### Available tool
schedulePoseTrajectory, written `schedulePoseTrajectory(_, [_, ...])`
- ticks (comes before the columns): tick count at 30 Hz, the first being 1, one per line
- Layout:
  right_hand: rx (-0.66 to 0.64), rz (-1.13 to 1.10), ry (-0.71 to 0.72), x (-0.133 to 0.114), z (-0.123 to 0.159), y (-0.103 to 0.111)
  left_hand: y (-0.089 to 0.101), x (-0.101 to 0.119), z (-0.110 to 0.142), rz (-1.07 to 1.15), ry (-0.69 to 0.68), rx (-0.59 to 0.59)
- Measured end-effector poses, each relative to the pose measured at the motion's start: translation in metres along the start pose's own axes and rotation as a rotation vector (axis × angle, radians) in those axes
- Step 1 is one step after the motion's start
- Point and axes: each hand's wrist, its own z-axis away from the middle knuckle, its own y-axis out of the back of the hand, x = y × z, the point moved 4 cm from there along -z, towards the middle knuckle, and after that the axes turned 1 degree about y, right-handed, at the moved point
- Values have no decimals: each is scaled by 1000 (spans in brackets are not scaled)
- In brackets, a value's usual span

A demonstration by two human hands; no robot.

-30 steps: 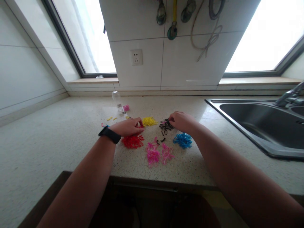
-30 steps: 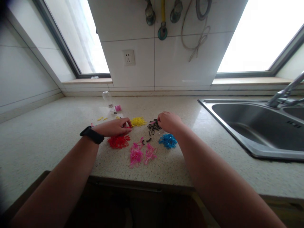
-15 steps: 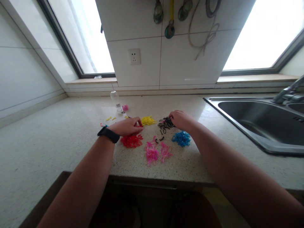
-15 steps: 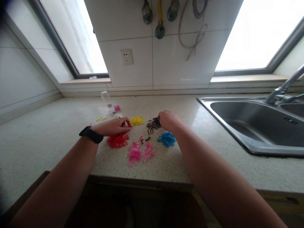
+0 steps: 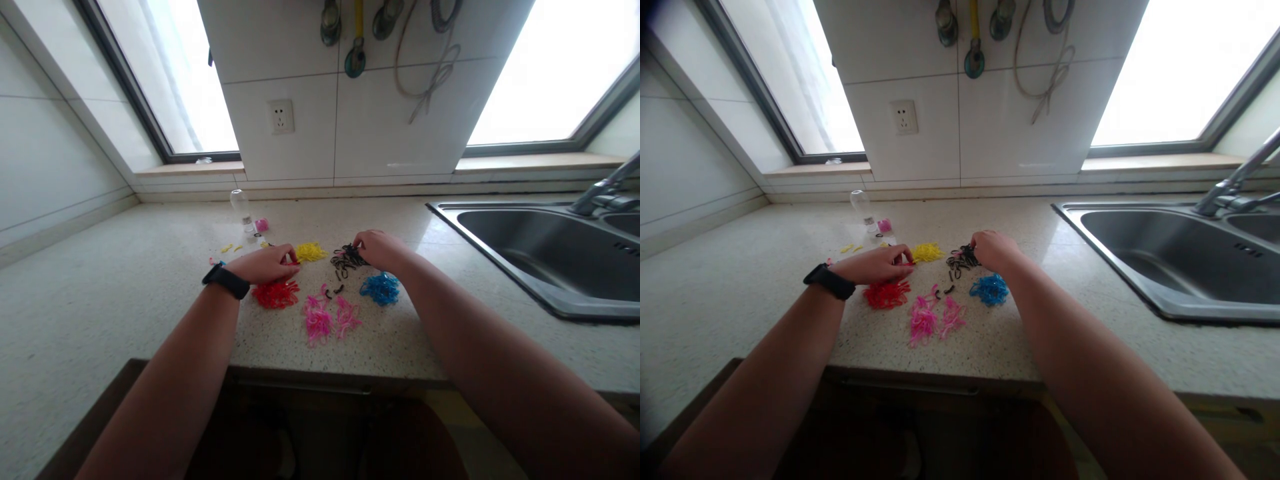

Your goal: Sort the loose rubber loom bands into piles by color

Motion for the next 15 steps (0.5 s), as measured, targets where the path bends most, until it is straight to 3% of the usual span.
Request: schedulePoseTrajectory(15, [18,-45,-2,1,-1,-1,2,1,1,-28,13,-1])
